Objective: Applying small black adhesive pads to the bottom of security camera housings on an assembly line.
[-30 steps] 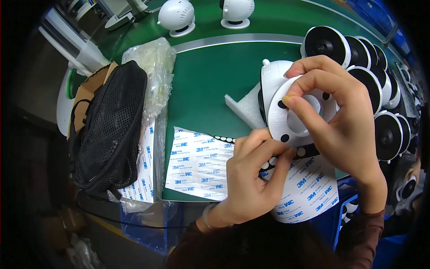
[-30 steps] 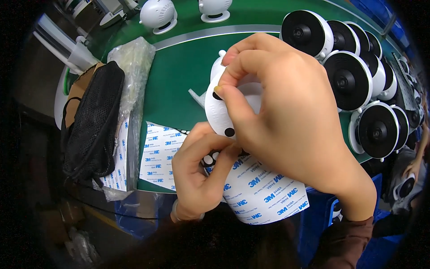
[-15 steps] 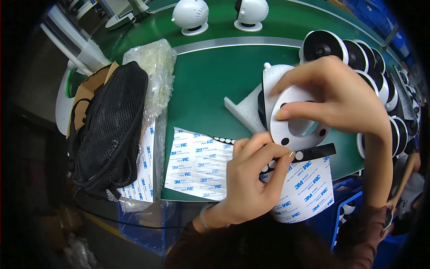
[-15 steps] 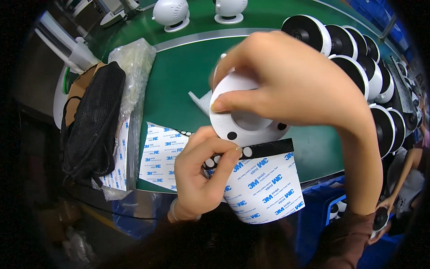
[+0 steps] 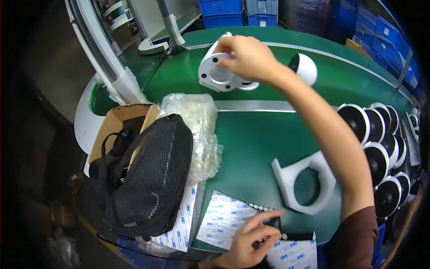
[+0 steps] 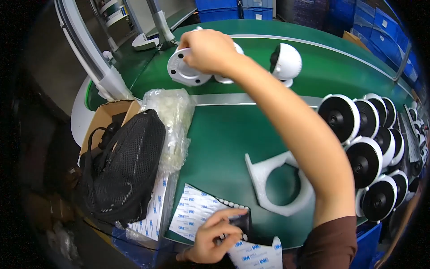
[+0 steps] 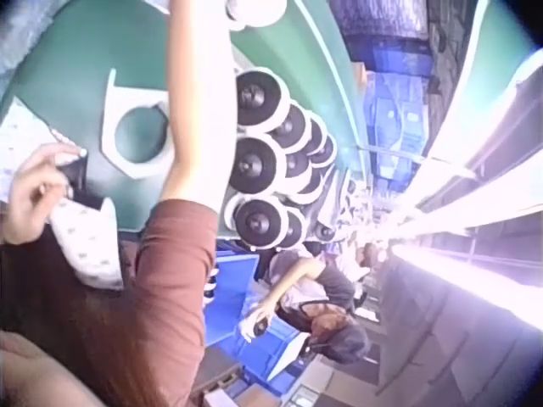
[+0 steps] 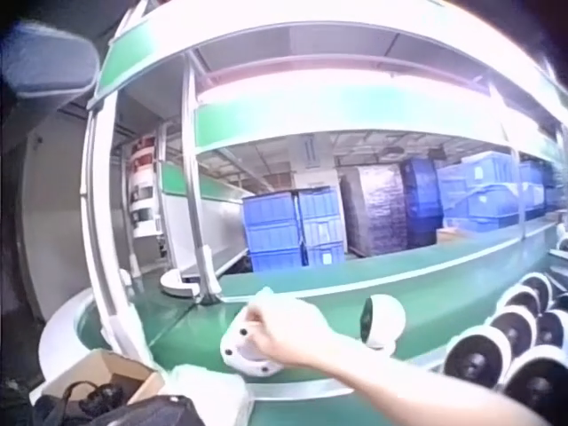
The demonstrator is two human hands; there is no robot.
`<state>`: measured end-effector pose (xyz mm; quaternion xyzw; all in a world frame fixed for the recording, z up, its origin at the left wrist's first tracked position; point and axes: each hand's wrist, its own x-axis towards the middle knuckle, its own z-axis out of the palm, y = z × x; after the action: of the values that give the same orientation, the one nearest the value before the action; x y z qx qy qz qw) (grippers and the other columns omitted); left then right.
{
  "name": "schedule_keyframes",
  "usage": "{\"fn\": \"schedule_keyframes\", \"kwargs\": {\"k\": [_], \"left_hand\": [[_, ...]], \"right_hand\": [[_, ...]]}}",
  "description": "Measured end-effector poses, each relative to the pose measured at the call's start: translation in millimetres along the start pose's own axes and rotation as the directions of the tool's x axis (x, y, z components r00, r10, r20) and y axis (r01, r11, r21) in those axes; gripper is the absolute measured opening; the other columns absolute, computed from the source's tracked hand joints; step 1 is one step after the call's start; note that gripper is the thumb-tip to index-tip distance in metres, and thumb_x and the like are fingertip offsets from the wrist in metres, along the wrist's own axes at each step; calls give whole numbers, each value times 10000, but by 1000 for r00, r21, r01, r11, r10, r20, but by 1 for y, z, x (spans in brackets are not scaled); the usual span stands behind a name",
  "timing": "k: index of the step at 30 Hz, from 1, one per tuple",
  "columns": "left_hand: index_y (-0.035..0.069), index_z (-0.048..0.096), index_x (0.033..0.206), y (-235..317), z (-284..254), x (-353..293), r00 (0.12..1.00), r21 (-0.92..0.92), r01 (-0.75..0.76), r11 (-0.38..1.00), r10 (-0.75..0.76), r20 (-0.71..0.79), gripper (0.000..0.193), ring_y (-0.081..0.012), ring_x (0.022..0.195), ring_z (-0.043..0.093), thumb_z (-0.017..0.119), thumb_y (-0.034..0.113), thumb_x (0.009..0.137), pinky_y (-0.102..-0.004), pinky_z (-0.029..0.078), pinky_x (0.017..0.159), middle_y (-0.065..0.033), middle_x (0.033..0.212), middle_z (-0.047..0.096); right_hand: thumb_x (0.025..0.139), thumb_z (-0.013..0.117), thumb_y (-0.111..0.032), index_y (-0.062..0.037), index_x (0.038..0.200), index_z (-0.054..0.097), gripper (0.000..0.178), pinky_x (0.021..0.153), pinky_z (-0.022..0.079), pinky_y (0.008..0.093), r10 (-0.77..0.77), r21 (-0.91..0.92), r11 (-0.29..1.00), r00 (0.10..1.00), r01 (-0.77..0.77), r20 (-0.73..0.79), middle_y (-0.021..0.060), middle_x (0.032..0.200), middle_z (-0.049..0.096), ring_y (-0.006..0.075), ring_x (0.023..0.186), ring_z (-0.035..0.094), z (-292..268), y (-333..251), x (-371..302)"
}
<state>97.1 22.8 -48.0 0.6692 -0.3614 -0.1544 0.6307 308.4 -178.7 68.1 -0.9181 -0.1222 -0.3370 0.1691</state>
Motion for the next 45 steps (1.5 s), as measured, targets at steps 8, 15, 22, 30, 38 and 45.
{"fn": "schedule_keyframes", "kwargs": {"k": [8,15,22,30,38,45], "left_hand": [[1,583,785,-6,0,-4,991,-149,108,983,-118,-60,37,-77,547,446,558,-25,779,-202,361,510,-154,1099,541],[5,583,782,9,-11,9,973,72,205,976,-211,95,36,-80,563,464,565,-26,777,-204,375,515,-154,1090,542],[5,583,780,4,-2,10,1000,-75,23,997,-24,-8,37,-90,562,466,573,-29,769,-205,380,531,-156,1082,542],[-4,587,775,10,-3,9,986,-10,163,987,-163,45,37,-97,577,487,561,-31,773,-217,392,554,-153,1053,560],[-30,578,766,-6,0,9,999,57,-31,998,30,17,27,-166,760,543,553,-19,765,-252,418,673,-185,1047,581],[-54,564,771,7,8,3,998,69,-64,996,63,27,83,-117,689,495,528,18,791,-232,393,624,-197,1010,593]], "right_hand": [[743,556,-110,-82,806,534,72,579,482,413,-310,-168,938,951,303,-15,99,770,573,309,652,592,140,46,13],[742,501,-60,-87,895,601,184,670,508,384,-85,-263,954,972,143,219,103,875,618,289,787,625,130,100,-21],[695,558,-86,-165,1064,598,379,793,474,391,101,-253,966,972,-45,211,111,966,596,287,939,577,104,98,-53],[505,823,-230,-214,1336,231,1020,832,440,518,334,-469,767,896,-438,-291,173,1331,281,383,1216,314,73,118,-60],[530,724,-334,-18,1209,355,835,863,438,425,319,-271,881,910,-387,-264,212,1123,477,369,1033,484,-24,58,-55],[565,715,-301,6,1146,496,693,788,433,279,577,143,772,778,-619,250,115,947,577,196,853,550,-158,-25,-153]]}}
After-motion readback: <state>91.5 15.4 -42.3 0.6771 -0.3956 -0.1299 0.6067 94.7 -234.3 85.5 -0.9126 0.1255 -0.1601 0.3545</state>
